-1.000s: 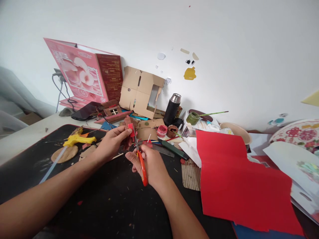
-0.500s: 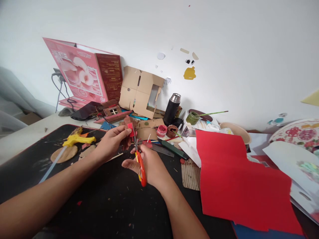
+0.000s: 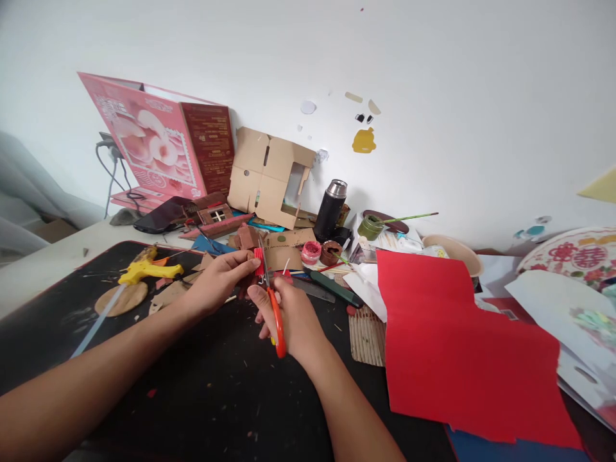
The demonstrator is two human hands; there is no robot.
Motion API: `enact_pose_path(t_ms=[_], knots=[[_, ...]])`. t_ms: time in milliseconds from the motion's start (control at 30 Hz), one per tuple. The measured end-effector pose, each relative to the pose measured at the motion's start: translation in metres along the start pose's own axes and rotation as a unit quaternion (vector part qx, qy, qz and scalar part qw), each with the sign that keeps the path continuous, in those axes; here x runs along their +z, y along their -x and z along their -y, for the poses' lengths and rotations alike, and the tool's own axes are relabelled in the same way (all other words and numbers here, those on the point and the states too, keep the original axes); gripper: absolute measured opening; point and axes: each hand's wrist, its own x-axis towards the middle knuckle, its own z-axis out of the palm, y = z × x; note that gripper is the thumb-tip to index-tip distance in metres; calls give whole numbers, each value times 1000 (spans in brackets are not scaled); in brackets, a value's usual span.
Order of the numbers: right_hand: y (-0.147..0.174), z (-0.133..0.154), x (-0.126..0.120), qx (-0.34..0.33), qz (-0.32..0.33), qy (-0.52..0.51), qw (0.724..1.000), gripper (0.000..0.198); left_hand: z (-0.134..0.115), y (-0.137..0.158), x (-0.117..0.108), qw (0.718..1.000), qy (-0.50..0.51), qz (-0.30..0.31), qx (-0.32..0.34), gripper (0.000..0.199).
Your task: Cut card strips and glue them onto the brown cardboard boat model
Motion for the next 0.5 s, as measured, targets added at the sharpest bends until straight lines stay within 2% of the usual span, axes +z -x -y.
enact_pose_path(t_ms=[500], knots=[[-3,-7,3,18,-17,-37,999,55,0,3,2,998,-10,54,-26,50]])
